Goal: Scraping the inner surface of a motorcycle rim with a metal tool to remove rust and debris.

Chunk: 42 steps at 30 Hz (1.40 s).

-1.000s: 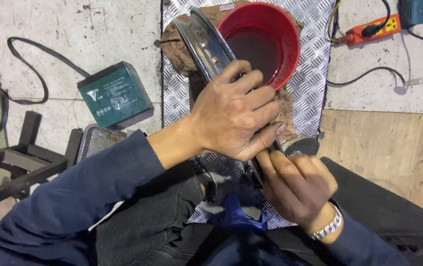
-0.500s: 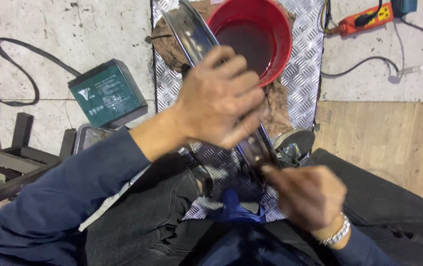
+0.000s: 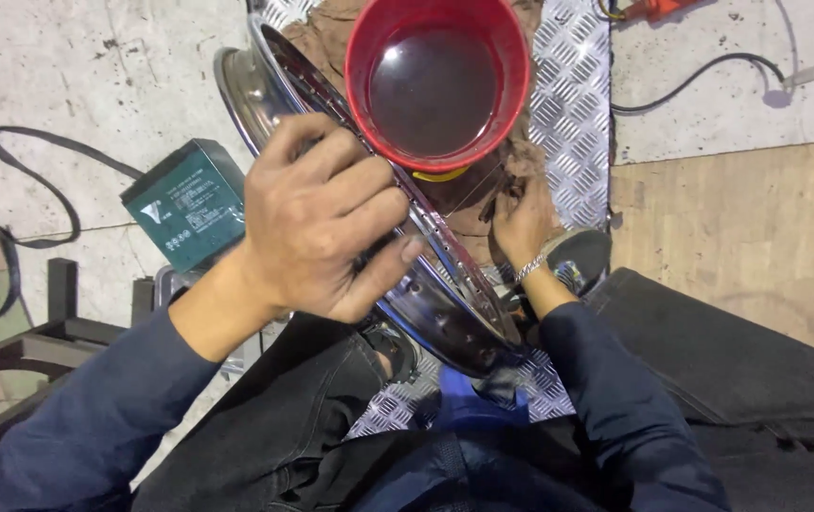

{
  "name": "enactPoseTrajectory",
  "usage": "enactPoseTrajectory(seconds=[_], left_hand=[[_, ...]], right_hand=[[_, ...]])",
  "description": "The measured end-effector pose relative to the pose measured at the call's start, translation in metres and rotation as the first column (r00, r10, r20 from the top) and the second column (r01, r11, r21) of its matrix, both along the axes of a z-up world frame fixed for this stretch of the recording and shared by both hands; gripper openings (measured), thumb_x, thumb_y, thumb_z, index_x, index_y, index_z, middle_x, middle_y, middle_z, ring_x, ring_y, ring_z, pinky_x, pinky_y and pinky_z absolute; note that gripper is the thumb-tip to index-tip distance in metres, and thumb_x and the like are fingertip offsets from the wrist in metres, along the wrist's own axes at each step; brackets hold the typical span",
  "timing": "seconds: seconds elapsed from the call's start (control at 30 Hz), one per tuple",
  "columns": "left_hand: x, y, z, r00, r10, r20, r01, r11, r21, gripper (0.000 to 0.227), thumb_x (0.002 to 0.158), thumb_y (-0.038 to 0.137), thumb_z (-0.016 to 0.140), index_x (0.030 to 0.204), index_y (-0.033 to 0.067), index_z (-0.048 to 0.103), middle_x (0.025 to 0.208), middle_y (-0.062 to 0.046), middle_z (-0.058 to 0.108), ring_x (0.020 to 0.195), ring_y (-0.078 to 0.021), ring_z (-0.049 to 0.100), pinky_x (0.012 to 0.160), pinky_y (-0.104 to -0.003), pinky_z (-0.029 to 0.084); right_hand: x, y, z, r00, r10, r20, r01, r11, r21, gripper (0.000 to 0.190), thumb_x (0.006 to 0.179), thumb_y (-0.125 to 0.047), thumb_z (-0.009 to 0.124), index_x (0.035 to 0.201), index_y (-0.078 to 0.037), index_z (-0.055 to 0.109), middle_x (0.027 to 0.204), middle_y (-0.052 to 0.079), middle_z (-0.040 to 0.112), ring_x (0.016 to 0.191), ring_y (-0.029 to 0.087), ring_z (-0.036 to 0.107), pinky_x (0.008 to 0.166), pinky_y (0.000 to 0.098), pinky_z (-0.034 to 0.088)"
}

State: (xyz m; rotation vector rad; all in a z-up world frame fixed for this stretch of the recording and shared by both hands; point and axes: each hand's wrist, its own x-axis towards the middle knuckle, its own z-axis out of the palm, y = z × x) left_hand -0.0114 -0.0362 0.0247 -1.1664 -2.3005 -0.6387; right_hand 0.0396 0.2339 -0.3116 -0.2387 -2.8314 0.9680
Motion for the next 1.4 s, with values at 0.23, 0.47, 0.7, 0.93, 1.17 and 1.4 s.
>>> enactPoseTrajectory(seconds=[0.23,0.47,0.7,0.93,1.17,1.4], left_hand=[[-0.002,0.005,0.0,0.999,-0.019,0.041,0.018,1.0,0.014,0.037,0.103,0.029,0.045,0.073,0.0092,0.051,0.071,-0.003,0.052,0.066,-0.0269,0.05,0.077,-0.043,0.042],[0.002,0.007,-0.002,1.0,-0.012,0.028,0.01,0.999,0.051,0.036,0.101,0.033,0.048,0.075,0.0103,0.056,0.073,-0.005,0.057,0.068,-0.0267,0.053,0.077,-0.043,0.043],[-0.001,0.009,-0.008,0.998,-0.054,0.022,0.052,0.996,0.072,0.033,0.101,0.031,0.05,0.08,0.0073,0.059,0.073,-0.004,0.052,0.067,-0.0259,0.049,0.074,-0.043,0.044],[-0.006,0.002,-0.005,0.923,-0.138,0.358,0.051,0.968,0.244,0.054,0.109,0.034,0.024,0.103,0.0024,0.068,0.092,-0.012,0.074,0.08,-0.0248,0.069,0.082,-0.042,0.048],[-0.006,0.008,-0.004,0.987,-0.037,0.155,0.019,0.993,0.118,0.031,0.106,0.021,0.043,0.09,0.0051,0.065,0.083,-0.007,0.065,0.072,-0.0265,0.055,0.079,-0.041,0.044],[0.0,0.009,-0.003,0.992,-0.011,0.122,-0.005,0.991,0.132,0.027,0.103,0.019,0.049,0.086,0.0051,0.064,0.077,-0.006,0.059,0.069,-0.0268,0.054,0.079,-0.041,0.045]], right_hand=[[-0.062,0.021,-0.049,0.877,0.481,0.01,-0.465,0.842,0.273,0.006,0.072,0.012,0.056,0.072,0.008,0.06,0.083,0.019,0.054,0.086,0.038,0.053,0.091,0.0531,0.043],[-0.101,0.051,-0.19,0.463,0.857,0.226,-0.654,0.158,0.74,0.011,0.076,-0.004,0.057,0.081,-0.005,0.067,0.096,0.006,0.071,0.086,0.03,0.067,0.071,0.0442,0.056],[-0.079,0.053,-0.006,0.497,0.802,0.331,-0.691,0.135,0.71,0.008,0.087,-0.006,0.058,0.089,-0.005,0.067,0.086,0.016,0.07,0.091,0.039,0.073,0.083,0.0493,0.061],[-0.027,0.072,0.232,0.74,0.562,0.37,-0.62,0.782,0.053,0.019,0.083,-0.016,0.074,0.084,-0.012,0.055,0.077,0.008,0.064,0.071,0.028,0.06,0.069,0.0411,0.043],[0.071,-0.026,0.337,0.953,0.234,-0.195,-0.301,0.623,-0.722,0.013,0.09,-0.007,0.063,0.088,0.001,0.052,0.084,0.023,0.069,0.059,0.027,0.077,0.058,0.0352,0.074],[0.07,-0.058,0.347,0.902,0.301,-0.309,-0.395,0.863,-0.315,0.017,0.077,0.005,0.081,0.078,-0.001,0.065,0.087,0.019,0.075,0.081,0.021,0.08,0.07,0.0233,0.066]])
